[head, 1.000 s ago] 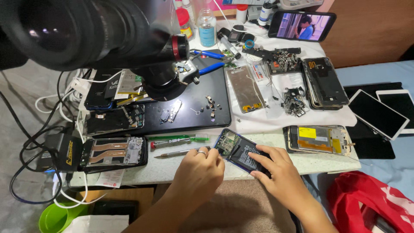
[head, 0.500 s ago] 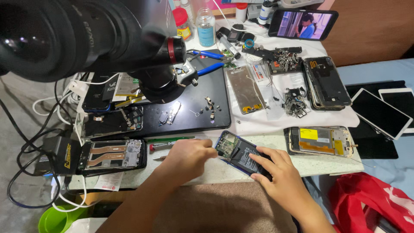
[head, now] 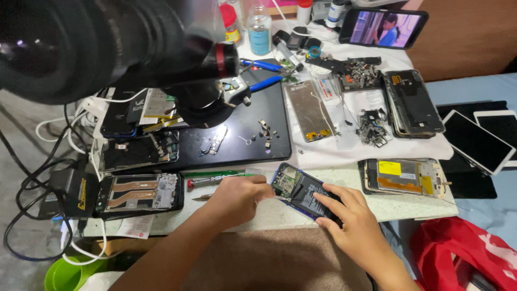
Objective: The person disassembles a smartphone, removes the battery, and uses tweezers to adjust internal components and ribbon cables. The person then places a new screen assembly into the phone frame and secures it.
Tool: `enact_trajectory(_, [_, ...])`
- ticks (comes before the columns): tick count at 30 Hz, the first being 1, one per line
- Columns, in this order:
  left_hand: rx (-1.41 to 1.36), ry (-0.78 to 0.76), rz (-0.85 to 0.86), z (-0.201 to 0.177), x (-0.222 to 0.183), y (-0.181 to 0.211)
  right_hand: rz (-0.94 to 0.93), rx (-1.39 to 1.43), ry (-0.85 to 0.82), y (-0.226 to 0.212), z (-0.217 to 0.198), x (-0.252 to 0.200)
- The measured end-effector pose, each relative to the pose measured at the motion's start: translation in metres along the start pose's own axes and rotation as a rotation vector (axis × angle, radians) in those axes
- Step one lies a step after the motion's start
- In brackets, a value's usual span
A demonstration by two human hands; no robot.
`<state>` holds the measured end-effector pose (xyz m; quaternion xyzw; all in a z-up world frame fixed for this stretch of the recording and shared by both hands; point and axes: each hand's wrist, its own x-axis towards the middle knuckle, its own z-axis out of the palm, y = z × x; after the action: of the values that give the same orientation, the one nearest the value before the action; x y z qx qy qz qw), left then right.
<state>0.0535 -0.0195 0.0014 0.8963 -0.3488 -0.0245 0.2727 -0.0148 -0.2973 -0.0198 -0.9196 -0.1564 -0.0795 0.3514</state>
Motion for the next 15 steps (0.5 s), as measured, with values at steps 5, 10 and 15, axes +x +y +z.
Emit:
enact_trajectory(5, [-0.002,-0.003,0.006,0.004,-0.004,0.002,-0.016,-0.014,-0.012,-0.001,-0.001,0.002])
enact_trajectory(10, [0.025,-0.038,-0.001,0.010,-0.004,0.002,-0.026,-0.002,-0.032,-0.001,-0.002,0.003])
enact_trajectory(15, [0.109,0.058,0.138,0.015,-0.010,0.003,-0.004,0.001,-0.083,-0.001,-0.004,0.005])
